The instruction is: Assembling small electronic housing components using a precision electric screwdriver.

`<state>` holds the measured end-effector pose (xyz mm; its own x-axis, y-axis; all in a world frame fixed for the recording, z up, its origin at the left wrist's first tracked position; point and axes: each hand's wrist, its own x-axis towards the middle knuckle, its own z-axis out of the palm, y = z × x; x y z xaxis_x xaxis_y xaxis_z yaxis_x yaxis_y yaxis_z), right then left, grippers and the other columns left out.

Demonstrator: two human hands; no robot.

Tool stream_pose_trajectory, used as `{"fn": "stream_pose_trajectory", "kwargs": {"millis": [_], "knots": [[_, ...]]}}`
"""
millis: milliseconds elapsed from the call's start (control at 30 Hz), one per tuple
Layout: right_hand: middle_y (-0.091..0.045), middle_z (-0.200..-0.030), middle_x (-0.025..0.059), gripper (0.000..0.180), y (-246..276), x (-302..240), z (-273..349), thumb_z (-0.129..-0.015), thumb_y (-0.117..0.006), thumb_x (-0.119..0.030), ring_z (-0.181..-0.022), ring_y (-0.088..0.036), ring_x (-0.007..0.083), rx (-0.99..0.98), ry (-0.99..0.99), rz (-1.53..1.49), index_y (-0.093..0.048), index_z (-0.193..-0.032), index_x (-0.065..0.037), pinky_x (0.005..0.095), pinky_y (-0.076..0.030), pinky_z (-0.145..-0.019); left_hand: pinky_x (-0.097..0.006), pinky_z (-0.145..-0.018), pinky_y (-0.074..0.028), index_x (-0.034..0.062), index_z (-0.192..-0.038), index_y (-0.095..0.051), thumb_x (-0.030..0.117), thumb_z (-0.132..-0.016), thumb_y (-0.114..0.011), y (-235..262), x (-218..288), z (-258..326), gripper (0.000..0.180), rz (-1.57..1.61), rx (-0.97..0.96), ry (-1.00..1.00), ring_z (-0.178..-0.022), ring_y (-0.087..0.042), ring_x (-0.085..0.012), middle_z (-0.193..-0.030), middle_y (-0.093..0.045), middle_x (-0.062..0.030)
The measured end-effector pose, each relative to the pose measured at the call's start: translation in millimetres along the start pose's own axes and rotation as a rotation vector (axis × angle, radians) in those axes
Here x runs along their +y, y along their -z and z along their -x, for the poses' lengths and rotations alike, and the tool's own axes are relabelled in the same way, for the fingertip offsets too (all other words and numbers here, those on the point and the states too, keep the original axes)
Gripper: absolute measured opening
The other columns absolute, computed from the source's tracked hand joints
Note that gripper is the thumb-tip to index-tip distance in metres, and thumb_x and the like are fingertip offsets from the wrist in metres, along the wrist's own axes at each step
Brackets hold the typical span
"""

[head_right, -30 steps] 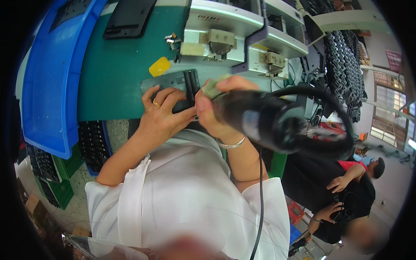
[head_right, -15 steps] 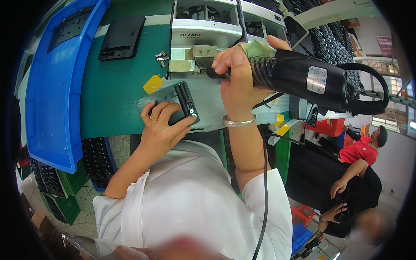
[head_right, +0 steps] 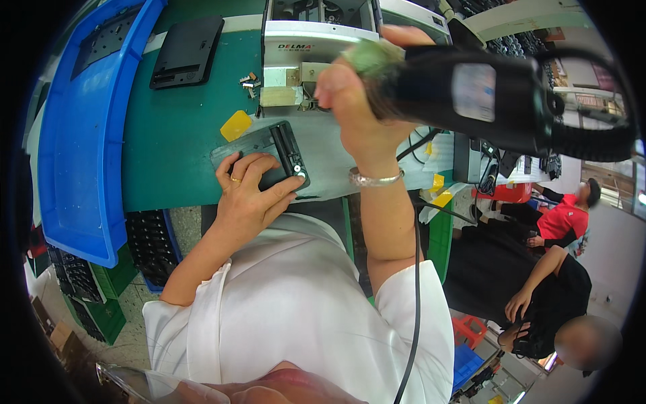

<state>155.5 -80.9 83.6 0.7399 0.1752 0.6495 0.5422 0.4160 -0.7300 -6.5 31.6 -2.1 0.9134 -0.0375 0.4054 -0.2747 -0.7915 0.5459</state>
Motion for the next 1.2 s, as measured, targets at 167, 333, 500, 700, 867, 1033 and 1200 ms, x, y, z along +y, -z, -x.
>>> {"fn": "stream_pose_trajectory", "kwargs": {"millis": [167, 333, 500, 700, 867, 1033, 1200], "knots": [[-0.050, -0.063, 0.0086, 0.048, 3.4, 4.9, -14.7, -0.082, -0.057, 0.005, -0.047, -0.048, 0.0156, -0.272, 0.014, 0.271, -0.033, -0.124, 0.000, 0.0330, -0.046, -0.048, -0.048, -0.100, -0.025, 0.0261, -0.103, -0.069, 0.021, -0.070, -0.077, -0.4, -1.8, 2.5, 0.034, 0.026, -0.031, -0.005, -0.112, -0.048, -0.0228, -0.110, -0.053, -0.0035], [-0.049, -0.062, 0.0080, 0.050, 4.0, -12.3, 1.6, -0.085, -0.057, 0.001, -0.045, -0.045, 0.0146, -0.117, -0.152, 0.033, -0.033, -0.129, -0.004, 0.0337, -0.043, -0.045, -0.048, -0.101, -0.024, 0.0253, -0.103, -0.069, 0.017, -0.070, -0.075, 0.2, -2.4, 5.3, 0.034, 0.025, -0.046, 0.016, -0.113, -0.048, -0.0228, -0.110, -0.053, -0.0038], [-0.044, -0.057, 0.0039, 0.052, 13.5, -35.4, 42.0, -0.087, -0.057, -0.006, -0.042, -0.041, 0.0132, -0.112, -0.238, -0.102, -0.034, -0.133, -0.013, 0.0301, -0.038, -0.043, -0.049, -0.102, -0.022, 0.0239, -0.098, -0.071, 0.014, -0.069, -0.073, 2.4, 0.2, 0.7, 0.030, -0.034, -0.007, -0.021, -0.113, -0.048, -0.0224, -0.111, -0.054, -0.0030], [-0.043, -0.055, 0.0040, 0.052, 16.7, -35.3, 79.2, -0.088, -0.059, -0.010, -0.043, -0.040, 0.0128, -0.117, -0.312, -0.133, -0.031, -0.132, -0.016, 0.0298, -0.038, -0.044, -0.048, -0.103, -0.021, 0.0262, -0.093, -0.071, 0.013, -0.065, -0.072, -2.4, -9.3, -3.6, 0.032, -0.040, 0.014, -0.088, -0.115, -0.048, -0.0210, -0.110, -0.055, -0.0004], [-0.043, -0.054, 0.0047, 0.052, 16.7, -31.3, 83.3, -0.089, -0.060, -0.010, -0.043, -0.040, 0.0132, -0.119, -0.315, -0.105, -0.032, -0.132, -0.016, 0.0301, -0.039, -0.044, -0.047, -0.102, -0.021, 0.0280, -0.092, -0.072, 0.013, -0.063, -0.072, -2.9, -13.3, -5.1, 0.033, -0.037, -0.005, -0.095, -0.115, -0.049, -0.0208, -0.109, -0.056, 0.0008], [-0.044, -0.054, 0.0052, 0.051, 14.4, -29.9, 86.0, -0.088, -0.063, -0.012, -0.044, -0.042, 0.0146, -0.111, -0.310, -0.084, -0.033, -0.130, -0.015, 0.0299, -0.039, -0.044, -0.048, -0.102, -0.022, 0.0286, -0.092, -0.072, 0.014, -0.065, -0.072, -4.2, -11.7, -4.5, 0.030, -0.042, -0.016, -0.079, -0.115, -0.049, -0.0210, -0.108, -0.056, 0.0012], [-0.045, -0.054, 0.0053, 0.041, 18.9, -22.9, 95.7, -0.088, -0.066, -0.018, -0.043, -0.044, 0.0168, -0.086, -0.335, -0.057, -0.033, -0.111, -0.012, 0.0297, -0.040, -0.044, -0.047, -0.102, -0.022, 0.0278, -0.091, -0.072, 0.013, -0.066, -0.073, -4.8, -11.5, -4.9, 0.029, -0.018, -0.011, -0.066, -0.115, -0.049, -0.0214, -0.108, -0.055, 0.0012]]}}
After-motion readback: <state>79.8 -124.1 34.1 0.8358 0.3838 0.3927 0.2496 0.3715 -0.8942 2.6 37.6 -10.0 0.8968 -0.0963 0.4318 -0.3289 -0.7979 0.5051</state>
